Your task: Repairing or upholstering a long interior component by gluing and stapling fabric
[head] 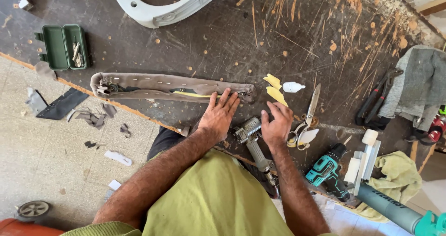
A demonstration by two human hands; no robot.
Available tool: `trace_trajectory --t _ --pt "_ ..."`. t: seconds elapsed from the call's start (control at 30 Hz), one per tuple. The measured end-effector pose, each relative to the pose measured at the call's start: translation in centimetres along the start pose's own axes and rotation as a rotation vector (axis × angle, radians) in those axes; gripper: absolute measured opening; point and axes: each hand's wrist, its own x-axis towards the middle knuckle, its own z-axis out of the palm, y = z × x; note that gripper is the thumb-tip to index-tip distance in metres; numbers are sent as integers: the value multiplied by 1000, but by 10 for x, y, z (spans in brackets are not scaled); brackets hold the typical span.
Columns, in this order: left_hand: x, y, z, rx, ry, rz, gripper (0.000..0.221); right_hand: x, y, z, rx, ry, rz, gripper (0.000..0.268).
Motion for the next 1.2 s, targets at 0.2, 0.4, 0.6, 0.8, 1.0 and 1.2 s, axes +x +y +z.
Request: trace_trajectory --t 0.2,0.4,0.6,0.8,1.0,1.2 --pt "14 -3 17 1 -18 -2 122 -26 27 -1 -39 48 181 15" --pt "7 0 4 40 19 -8 116 -42 20 -38 -174 44 318 10" --pt "9 -1 10 -3 -6 -2 111 -96 74 -52 -370 -7 424 26" --pt "4 2 0 7 0 -2 107 -78 78 -70 -477 -344 800 29" --pt "5 -1 3 86 14 16 102 -71 74 -75 -323 -406 919 17" --pt "13 -31 -11 142 92 183 85 -81 11 -139 725 -122 1230 11"
